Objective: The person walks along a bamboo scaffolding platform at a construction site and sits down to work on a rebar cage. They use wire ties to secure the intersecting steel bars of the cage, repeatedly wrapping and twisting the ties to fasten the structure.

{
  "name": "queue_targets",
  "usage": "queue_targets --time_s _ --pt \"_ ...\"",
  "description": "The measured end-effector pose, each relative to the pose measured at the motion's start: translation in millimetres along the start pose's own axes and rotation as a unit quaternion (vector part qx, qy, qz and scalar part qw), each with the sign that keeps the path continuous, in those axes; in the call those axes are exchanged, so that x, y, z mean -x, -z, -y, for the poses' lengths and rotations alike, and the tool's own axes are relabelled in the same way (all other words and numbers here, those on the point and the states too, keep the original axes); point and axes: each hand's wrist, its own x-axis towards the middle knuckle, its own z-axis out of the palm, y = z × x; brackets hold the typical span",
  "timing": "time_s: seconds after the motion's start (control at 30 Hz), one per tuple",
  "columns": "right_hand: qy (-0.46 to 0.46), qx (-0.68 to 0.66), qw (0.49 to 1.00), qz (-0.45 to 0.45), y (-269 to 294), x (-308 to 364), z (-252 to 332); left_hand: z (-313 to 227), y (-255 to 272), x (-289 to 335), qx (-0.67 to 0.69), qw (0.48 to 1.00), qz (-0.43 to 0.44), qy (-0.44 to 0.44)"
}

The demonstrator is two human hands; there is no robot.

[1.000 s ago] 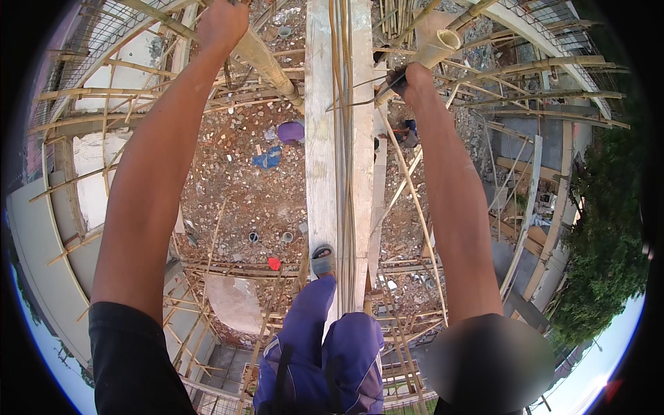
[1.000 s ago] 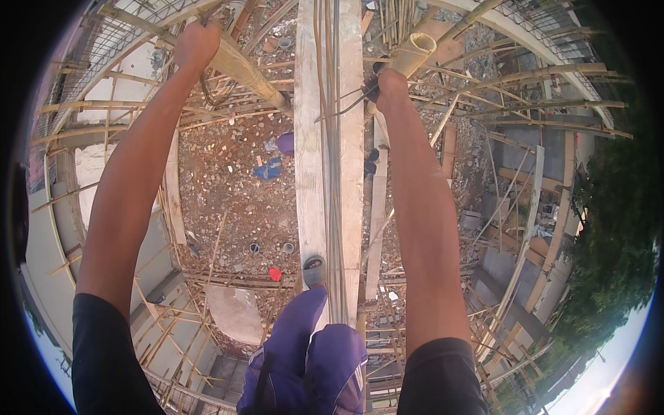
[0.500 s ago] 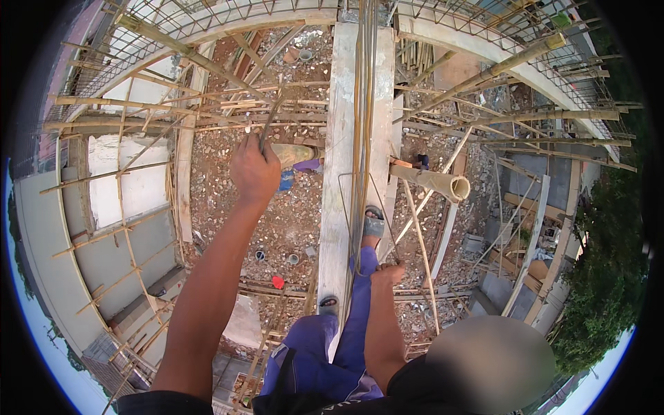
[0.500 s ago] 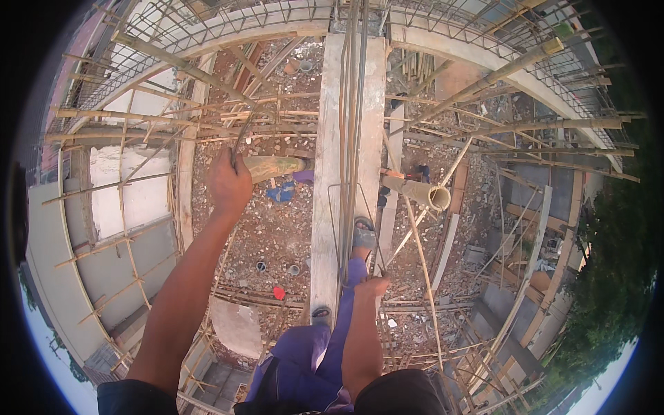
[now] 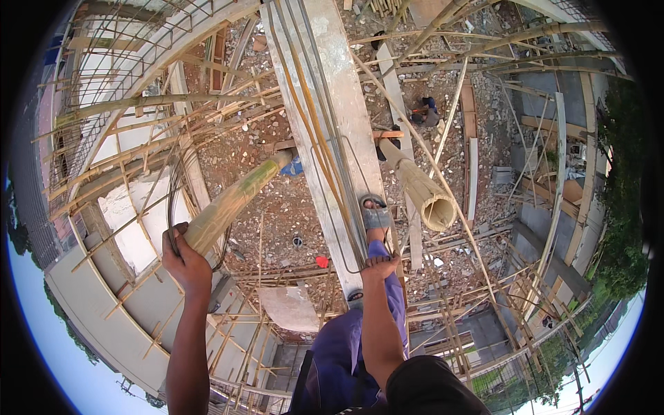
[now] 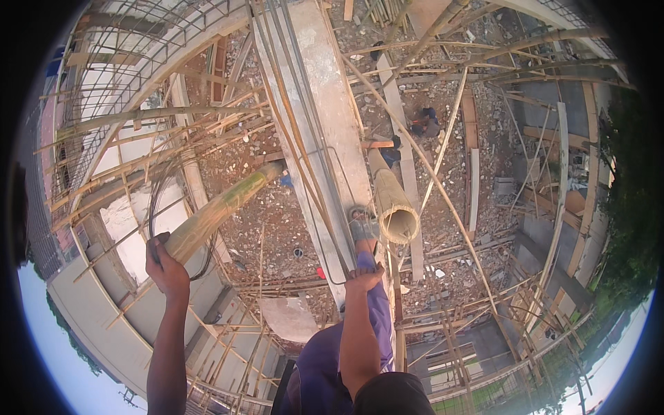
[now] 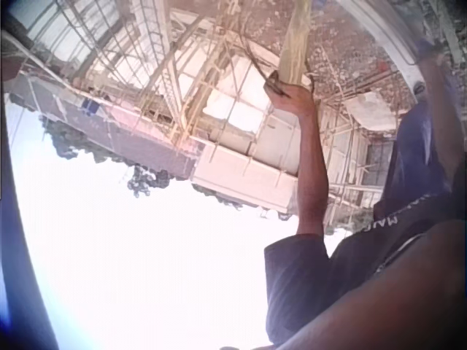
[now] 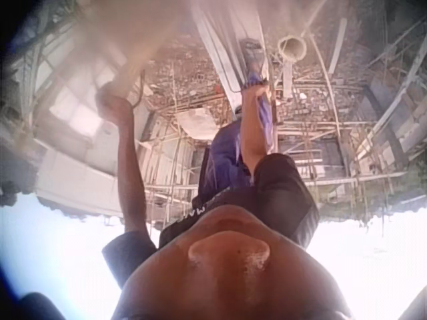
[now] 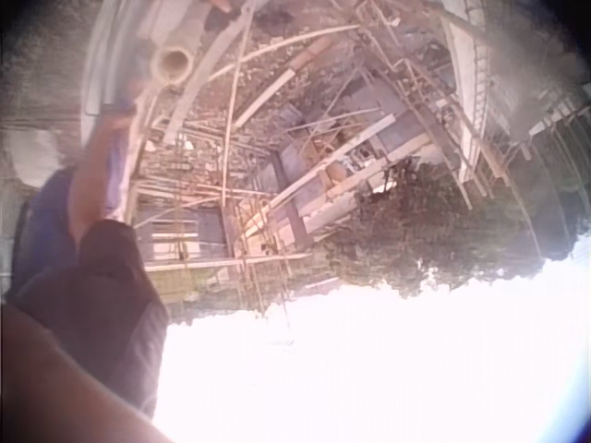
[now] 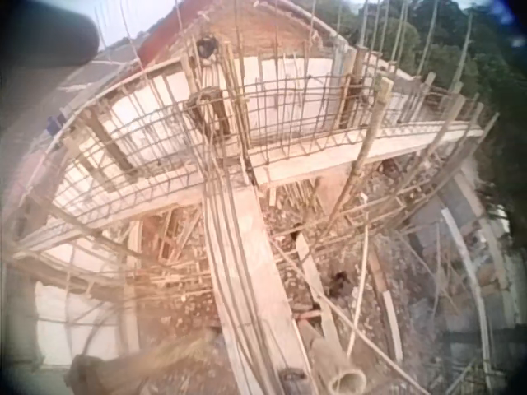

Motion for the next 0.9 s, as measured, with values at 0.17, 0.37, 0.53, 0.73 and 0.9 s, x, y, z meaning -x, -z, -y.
queue_targets --time_s 0.17,0.37,0.53,0.73,0.9 --pt "0.057 0.011 0.987 0.152 -136 26 -20 7 -5 5 0.008 1.000 0.012 0.025" --pt "-0.048 -0.037 0.987 0.146 -156 88 -49 -5 -2 10 -0.011 0.998 0.022 0.049" --pt "-0.085 -0.111 0.976 0.166 -251 129 -44 -19 3 11 -0.036 0.997 0.049 0.043" --pt "-0.051 -0.089 0.980 0.172 -350 162 -22 -9 -1 12 0.040 0.997 0.042 0.055" --pt "-0.020 -0.060 0.979 0.195 -396 194 -37 -16 -2 12 0.026 0.997 0.045 0.065"
